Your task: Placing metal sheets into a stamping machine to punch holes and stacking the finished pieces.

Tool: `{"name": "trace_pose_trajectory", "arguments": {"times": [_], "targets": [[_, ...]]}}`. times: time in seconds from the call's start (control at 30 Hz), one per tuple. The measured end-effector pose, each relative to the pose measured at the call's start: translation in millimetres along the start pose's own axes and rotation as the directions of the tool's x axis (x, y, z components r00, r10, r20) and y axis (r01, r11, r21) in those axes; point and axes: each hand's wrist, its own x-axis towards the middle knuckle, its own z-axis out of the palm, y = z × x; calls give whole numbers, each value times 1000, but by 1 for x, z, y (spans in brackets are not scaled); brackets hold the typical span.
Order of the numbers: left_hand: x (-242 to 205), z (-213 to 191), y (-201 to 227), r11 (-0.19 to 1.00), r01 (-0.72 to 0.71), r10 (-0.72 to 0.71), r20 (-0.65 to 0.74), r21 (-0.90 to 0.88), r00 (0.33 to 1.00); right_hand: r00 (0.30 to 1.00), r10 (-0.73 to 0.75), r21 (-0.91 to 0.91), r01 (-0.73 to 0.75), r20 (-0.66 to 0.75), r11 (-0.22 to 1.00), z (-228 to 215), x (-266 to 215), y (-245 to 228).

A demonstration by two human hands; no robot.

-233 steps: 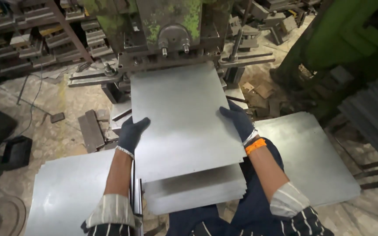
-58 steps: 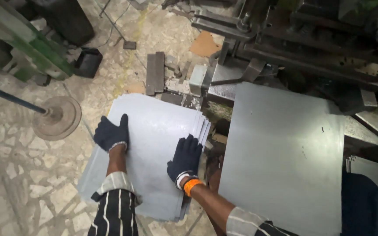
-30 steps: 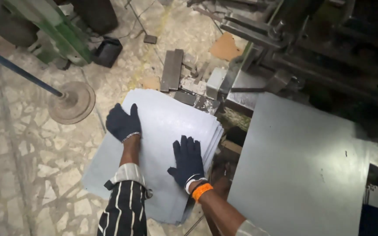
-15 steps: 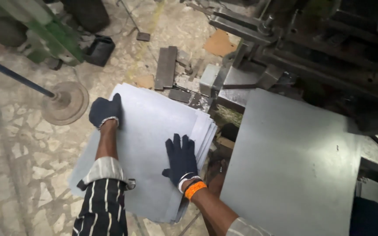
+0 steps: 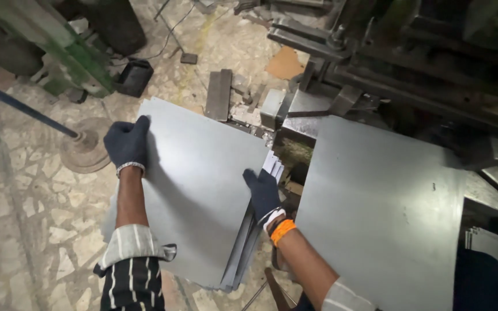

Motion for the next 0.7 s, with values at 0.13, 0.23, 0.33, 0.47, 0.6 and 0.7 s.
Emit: {"name": "trace_pose_trajectory", "arguments": {"times": [0.13,0.23,0.33,0.47,0.6,0.7], "targets": [[-7,1,7,996,-12,15,24,-94,1000,996,66,-96,-71,-57,993,-11,-1,-12],[-22,-9,17,999,-43,45,101,-20,994,989,87,-220,-112,-120,969,-14,-1,-6],[-29,-18,32,995,-87,76,176,54,981,986,73,-209,-104,-151,972,-16,-12,-19],[-37,-23,39,993,-98,77,260,68,963,981,82,-142,-108,-177,984,-19,-27,-23],[-21,-23,33,983,-181,171,203,28,964,980,104,-180,-135,-170,974,-18,-28,-37],[-9,-21,27,976,-219,217,189,-12,958,985,171,-412,-162,-16,897,-20,-13,-27]]}}
